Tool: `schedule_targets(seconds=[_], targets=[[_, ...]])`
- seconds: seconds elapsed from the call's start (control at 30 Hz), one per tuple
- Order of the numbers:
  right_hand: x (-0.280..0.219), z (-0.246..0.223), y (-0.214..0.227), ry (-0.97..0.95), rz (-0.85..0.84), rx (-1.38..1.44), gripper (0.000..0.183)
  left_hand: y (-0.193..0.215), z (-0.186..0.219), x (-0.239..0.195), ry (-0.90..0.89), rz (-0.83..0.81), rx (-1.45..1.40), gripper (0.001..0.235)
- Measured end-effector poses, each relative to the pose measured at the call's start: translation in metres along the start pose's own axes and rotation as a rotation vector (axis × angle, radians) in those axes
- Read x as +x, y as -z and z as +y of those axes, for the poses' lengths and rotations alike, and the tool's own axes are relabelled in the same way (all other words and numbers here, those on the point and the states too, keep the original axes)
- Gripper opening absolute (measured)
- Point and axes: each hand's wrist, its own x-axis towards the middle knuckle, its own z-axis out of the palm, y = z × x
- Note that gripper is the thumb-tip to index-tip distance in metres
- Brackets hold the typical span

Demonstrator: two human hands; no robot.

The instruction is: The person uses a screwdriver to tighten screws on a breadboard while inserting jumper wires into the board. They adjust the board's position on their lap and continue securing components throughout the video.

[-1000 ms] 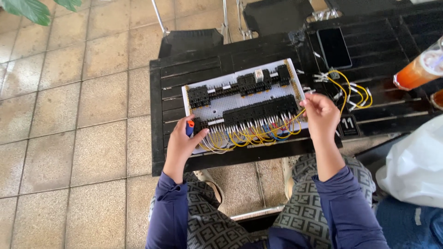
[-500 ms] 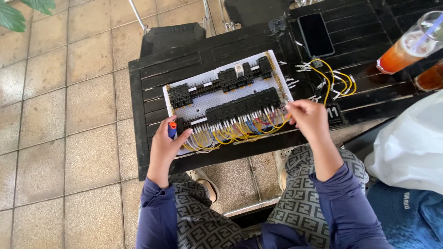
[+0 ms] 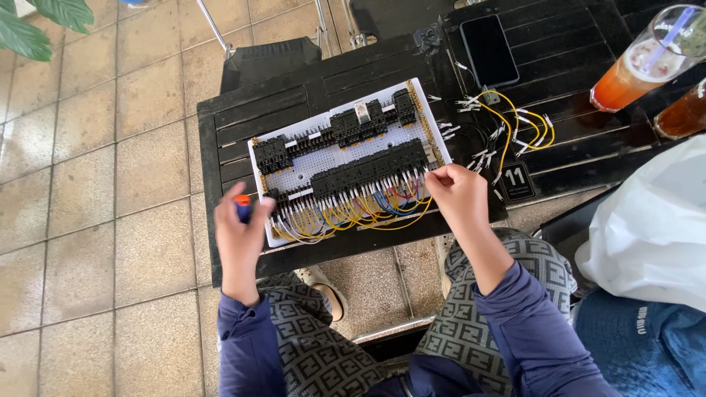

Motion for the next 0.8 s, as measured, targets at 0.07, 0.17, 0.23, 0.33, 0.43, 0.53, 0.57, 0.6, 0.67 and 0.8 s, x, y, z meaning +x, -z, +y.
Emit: schedule_targets(seconds=[0.07, 0.17, 0.23, 0.33, 0.43, 0.53, 0.57, 0.6, 0.67, 0.8], targets=[[0.000, 0.003, -0.002, 0.003, 0.017, 0.018, 0.009, -0.003, -0.020, 0.000, -0.087, 0.111, -0.066, 0.061], [-0.001, 0.002, -0.002, 0.015, 0.039, 0.040, 0.009, -0.013, -0.031, -0.006, -0.259, 0.266, -0.263, 0.040], [-0.001, 0.001, -0.002, 0.022, 0.042, 0.048, 0.009, -0.019, -0.030, -0.011, -0.343, 0.309, -0.389, 0.035], [0.001, 0.004, -0.003, 0.023, 0.033, 0.061, 0.010, -0.026, -0.019, -0.020, -0.495, 0.289, -0.553, 0.036], [0.003, 0.008, -0.005, 0.024, 0.034, 0.053, 0.011, -0.033, 0.010, -0.031, -0.526, 0.286, -0.591, 0.037], [0.005, 0.008, -0.005, 0.032, 0.023, 0.083, 0.011, -0.045, 0.043, -0.038, -0.611, 0.279, -0.441, 0.033], [0.005, 0.009, -0.005, 0.031, 0.019, 0.080, 0.011, -0.054, 0.048, -0.038, -0.697, 0.218, -0.394, 0.037], [0.007, 0.009, -0.005, 0.030, 0.019, 0.076, 0.010, -0.064, 0.054, -0.037, -0.784, 0.156, -0.347, 0.041], [0.006, 0.006, -0.004, 0.036, 0.015, 0.081, 0.010, -0.091, 0.076, -0.041, -0.823, 0.094, -0.434, 0.042], [0.011, 0.011, -0.005, 0.061, 0.004, 0.089, 0.010, -0.140, 0.107, -0.037, -0.941, 0.032, -0.567, 0.036]])
